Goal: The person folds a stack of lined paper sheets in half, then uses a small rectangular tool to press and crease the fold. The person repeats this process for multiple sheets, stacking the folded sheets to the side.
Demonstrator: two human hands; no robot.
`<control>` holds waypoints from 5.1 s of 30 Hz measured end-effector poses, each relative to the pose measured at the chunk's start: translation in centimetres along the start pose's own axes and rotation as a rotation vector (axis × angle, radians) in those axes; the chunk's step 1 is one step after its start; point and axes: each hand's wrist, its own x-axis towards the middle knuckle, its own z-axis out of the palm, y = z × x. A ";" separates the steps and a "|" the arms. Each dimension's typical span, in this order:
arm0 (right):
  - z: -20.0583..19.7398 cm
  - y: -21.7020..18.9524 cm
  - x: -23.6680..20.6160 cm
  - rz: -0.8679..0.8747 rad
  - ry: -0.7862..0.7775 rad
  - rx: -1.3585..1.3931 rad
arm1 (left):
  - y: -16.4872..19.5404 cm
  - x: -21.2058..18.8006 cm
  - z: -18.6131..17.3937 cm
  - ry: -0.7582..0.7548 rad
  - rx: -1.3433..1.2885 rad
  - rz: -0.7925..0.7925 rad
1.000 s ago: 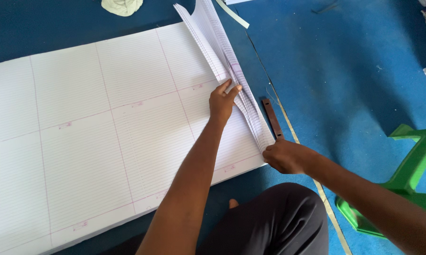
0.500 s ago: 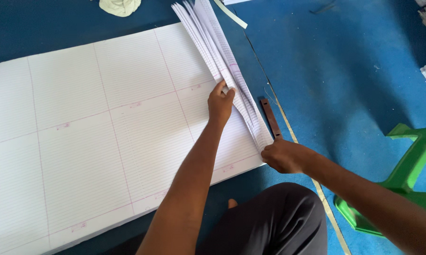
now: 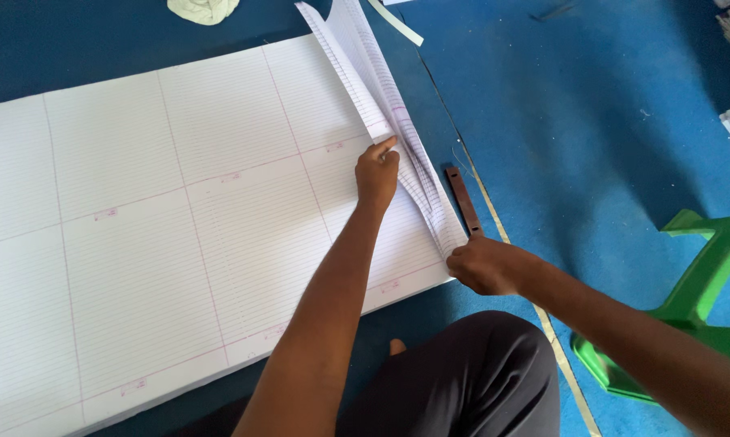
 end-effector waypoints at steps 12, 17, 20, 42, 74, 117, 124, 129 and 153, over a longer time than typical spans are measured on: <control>0.2 0.4 -0.1 -0.068 0.067 -0.027 | 1.2 -0.3 -0.1 0.011 -0.040 0.042; -0.2 0.1 0.0 -0.039 0.022 -0.010 | 1.0 -0.2 -0.1 0.010 -0.089 0.002; -0.7 0.0 -0.1 0.074 -0.043 0.066 | 1.0 -0.2 -0.1 0.029 -0.057 -0.001; -9.8 -0.7 0.3 0.621 -0.029 0.232 | 0.6 -0.2 -0.4 0.029 -0.030 0.011; -5.2 2.7 6.8 0.838 0.548 0.914 | 0.7 0.3 -0.5 -0.092 -0.327 -0.087; -5.6 2.8 6.6 0.767 0.644 1.044 | -3.1 -28.2 -29.8 0.727 -1.152 -0.474; -5.0 3.4 6.9 0.731 0.639 1.081 | -5.0 -28.1 -39.5 0.856 -1.095 -0.396; -4.9 3.0 7.0 0.772 0.615 1.048 | -5.2 -28.3 -46.2 0.919 -1.116 -0.303; -7.2 3.6 8.3 0.765 0.552 1.086 | 2.7 -28.4 -60.0 0.776 0.095 -0.774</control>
